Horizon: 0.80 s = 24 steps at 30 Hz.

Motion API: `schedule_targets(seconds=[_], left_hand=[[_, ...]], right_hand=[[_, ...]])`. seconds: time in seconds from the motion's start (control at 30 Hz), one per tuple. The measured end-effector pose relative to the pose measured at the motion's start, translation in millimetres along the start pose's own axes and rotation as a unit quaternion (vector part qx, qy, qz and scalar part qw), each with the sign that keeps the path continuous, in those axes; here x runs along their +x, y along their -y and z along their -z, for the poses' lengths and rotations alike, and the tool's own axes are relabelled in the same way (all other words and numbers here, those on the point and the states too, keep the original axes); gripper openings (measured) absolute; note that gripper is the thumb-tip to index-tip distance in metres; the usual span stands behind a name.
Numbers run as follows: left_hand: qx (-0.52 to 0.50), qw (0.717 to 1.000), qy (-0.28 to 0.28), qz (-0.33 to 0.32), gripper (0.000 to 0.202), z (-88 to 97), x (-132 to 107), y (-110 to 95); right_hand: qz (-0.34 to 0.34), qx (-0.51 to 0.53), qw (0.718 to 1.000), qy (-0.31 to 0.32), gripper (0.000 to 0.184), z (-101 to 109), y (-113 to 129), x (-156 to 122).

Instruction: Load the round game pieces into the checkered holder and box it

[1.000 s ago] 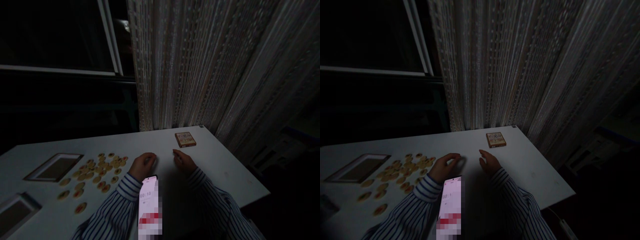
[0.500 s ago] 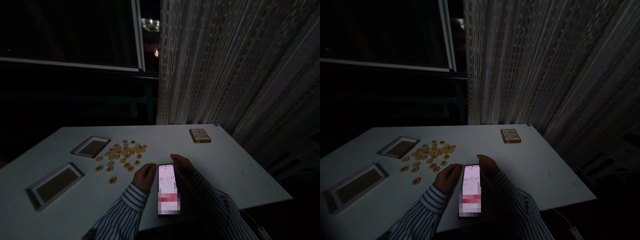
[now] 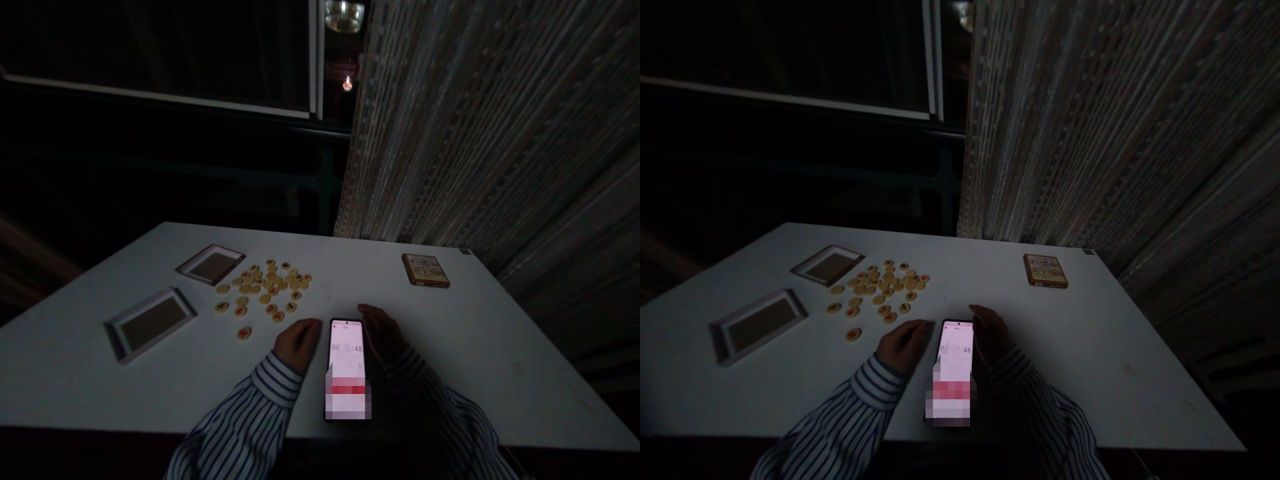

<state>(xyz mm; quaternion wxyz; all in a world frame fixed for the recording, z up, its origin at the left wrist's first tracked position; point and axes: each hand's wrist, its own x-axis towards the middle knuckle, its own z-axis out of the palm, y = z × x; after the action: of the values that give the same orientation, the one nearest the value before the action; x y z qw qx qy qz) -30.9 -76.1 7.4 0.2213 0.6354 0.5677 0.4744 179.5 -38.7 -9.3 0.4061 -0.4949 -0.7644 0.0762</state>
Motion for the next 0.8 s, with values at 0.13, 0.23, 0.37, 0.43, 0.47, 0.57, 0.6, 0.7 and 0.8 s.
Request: schedule_targets(seconds=[0.13,0.23,0.37,0.43,0.47,0.57,0.6,0.7,0.8], left_hand=[[-0.017,1.0,0.013,0.013,0.025,17.4,-5,-5],[-0.016,1.0,0.007,0.017,0.023,35.8,-7,-9],[-0.011,0.999,-0.018,0.027,0.023,59.1,-8,-10],[-0.009,0.999,-0.028,0.033,0.022,68.7,-9,-8],[-0.009,0.999,-0.034,0.034,0.022,73.0,-10,-6],[-0.011,0.998,-0.049,0.035,0.024,85.1,-11,1],[-0.01,0.998,-0.054,0.036,0.024,89.1,-11,3],[0.005,0.996,-0.078,0.042,0.025,100.9,-12,8],[0.021,0.992,-0.109,0.065,0.024,112.6,-14,13]], right_hand=[[0.008,0.016,1.0,0.012,0.033,6,16,7],[0.032,-0.008,0.998,0.053,0.033,10,29,13],[0.046,-0.034,0.994,0.089,0.031,8,40,22],[0.058,-0.039,0.992,0.106,0.03,4,42,27],[0.065,-0.037,0.99,0.115,0.029,2,42,30],[0.084,-0.02,0.986,0.145,0.028,-4,45,40],[0.09,-0.017,0.984,0.152,0.028,-6,46,44],[0.104,-0.017,0.981,0.165,0.028,-13,53,53],[0.12,-0.009,0.976,0.18,0.027,-22,60,61]])
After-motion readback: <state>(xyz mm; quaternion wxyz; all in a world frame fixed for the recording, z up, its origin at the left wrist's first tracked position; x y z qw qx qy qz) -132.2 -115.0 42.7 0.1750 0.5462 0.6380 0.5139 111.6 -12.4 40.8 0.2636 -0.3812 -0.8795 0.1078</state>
